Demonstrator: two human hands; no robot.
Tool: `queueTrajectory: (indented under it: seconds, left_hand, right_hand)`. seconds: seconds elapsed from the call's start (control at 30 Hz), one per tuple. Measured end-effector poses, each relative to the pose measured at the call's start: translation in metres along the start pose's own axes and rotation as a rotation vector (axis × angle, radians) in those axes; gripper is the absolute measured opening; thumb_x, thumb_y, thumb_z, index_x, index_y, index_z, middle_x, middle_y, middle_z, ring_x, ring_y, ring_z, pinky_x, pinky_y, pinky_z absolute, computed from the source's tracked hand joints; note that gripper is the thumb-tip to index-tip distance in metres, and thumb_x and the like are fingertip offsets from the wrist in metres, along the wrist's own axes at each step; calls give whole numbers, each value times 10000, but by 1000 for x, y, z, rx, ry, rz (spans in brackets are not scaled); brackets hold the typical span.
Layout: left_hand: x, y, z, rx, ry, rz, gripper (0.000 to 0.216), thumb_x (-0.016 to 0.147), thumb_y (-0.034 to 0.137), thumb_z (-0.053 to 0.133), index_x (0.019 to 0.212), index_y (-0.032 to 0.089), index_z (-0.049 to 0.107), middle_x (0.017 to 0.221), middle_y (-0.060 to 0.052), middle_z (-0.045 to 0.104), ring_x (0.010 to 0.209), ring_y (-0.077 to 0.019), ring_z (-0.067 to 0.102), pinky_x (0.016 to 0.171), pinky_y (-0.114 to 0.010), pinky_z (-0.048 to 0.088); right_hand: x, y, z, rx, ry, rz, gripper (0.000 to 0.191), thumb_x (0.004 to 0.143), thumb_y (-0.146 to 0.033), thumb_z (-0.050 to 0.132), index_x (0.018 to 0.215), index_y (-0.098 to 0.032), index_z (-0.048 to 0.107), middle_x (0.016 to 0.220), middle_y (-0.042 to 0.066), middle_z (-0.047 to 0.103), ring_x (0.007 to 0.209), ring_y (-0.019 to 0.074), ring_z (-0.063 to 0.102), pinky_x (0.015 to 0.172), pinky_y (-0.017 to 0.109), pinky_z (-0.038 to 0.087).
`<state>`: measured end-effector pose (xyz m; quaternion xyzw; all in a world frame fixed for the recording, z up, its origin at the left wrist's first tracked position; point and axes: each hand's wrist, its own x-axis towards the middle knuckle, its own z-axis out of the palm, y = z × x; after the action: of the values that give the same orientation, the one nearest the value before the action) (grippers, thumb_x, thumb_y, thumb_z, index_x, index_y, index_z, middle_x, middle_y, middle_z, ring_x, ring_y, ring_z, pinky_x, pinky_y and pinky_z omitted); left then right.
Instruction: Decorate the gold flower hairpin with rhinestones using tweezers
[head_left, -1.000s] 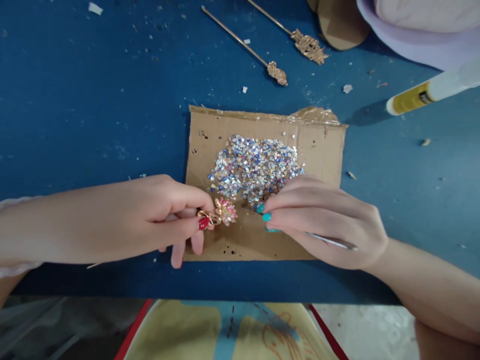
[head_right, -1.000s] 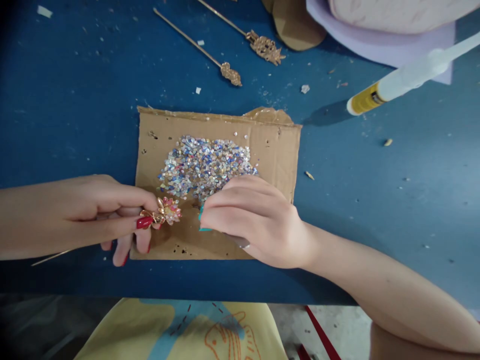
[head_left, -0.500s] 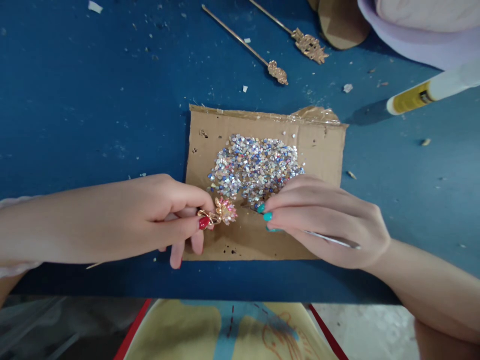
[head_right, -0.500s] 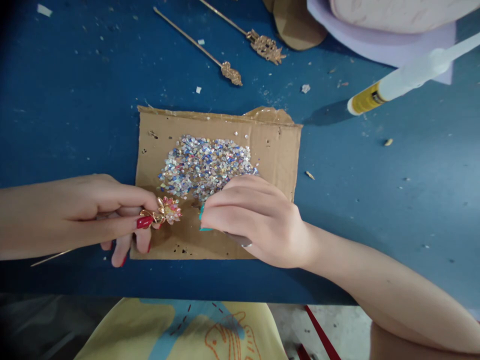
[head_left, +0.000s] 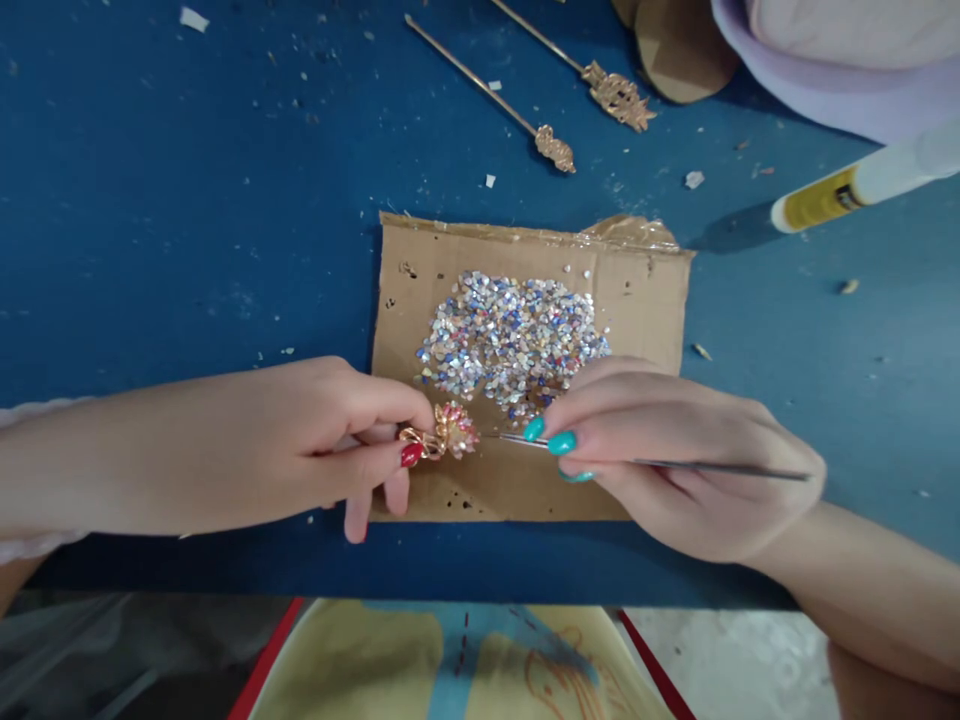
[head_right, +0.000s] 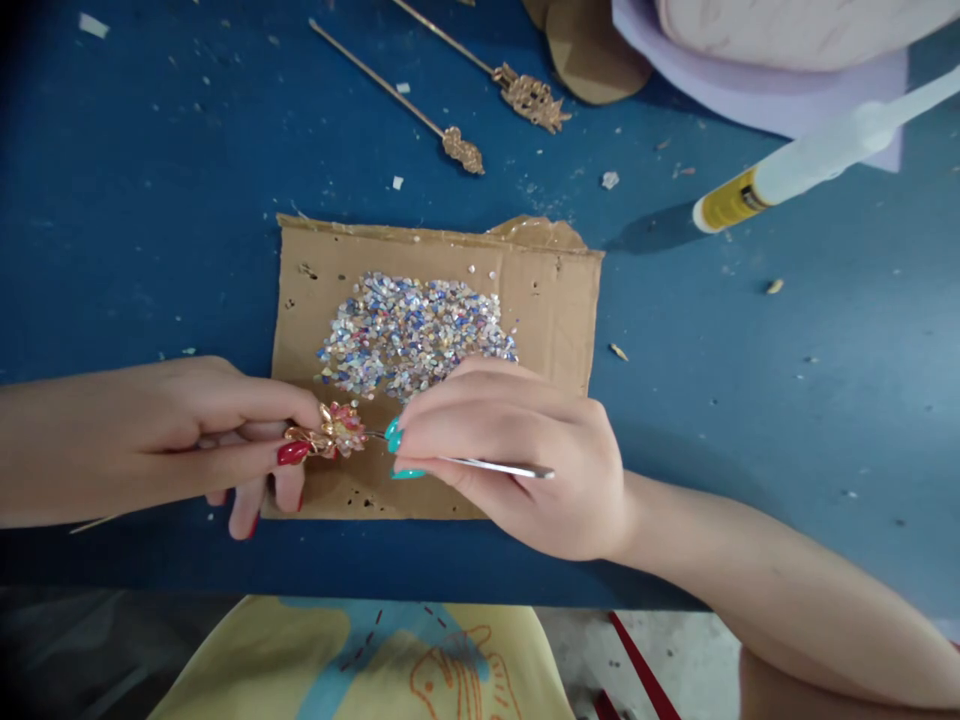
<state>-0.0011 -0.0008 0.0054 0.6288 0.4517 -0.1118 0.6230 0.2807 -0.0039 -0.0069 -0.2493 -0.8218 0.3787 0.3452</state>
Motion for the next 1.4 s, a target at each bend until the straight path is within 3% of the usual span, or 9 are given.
queueTrajectory:
  seconds: [0.03,0.1,0.2,0.37,0.6,0.9,1.4]
  left_hand:
    - [0,2,-2,-37,-80,19,272,971,357,483,968,269,741,848,47,811,606,-140,737,551,-177,495]
    - [1,7,-5,-80,-114,31,264,992,287,465,1004,252,727,867,51,815,635,-131,749,571,-164,484]
    - [1,10,-6,-79,-101,51,266,1003,207,450,965,241,712,829,67,802,632,-113,745,556,-153,444]
    - [1,11,-3,-79,-98,78,264,1023,233,456,961,235,712,851,49,809,641,-124,751,565,-165,451]
    - [4,6,7,-150,-84,138,335,1025,249,467,1303,269,652,886,37,826,690,-130,779,642,-172,532]
    - [6,3,7,-173,-102,100,321,1010,295,517,1295,320,661,920,25,829,705,-147,788,632,-194,556]
    - [7,0,7,-205,-109,113,339,1012,301,498,1327,317,623,952,23,834,685,-143,789,562,-178,530]
  right_hand:
    - [0,-1,0,2,-11,4,156,940,1,677,969,-152,667,921,46,817,933,106,781,874,255,634]
    - [0,-1,1,2,-32,10,190,925,29,675,975,-154,670,944,51,821,937,102,778,874,239,632]
    - [0,0,2,2,-42,-5,214,918,40,664,977,-166,675,950,54,821,934,115,783,861,247,639]
    - [-1,2,4,-4,-24,-35,205,911,35,664,972,-160,680,955,63,819,920,130,791,862,263,651]
    - [-3,6,4,-12,47,-85,204,893,42,663,974,-144,688,907,68,820,880,135,797,843,268,657]
    - [-3,7,3,-42,9,-95,167,919,1,671,960,-159,697,920,81,827,833,152,802,783,308,676]
    - [-4,6,2,-53,-16,-90,169,929,6,653,976,-153,682,942,91,819,863,140,793,817,290,666]
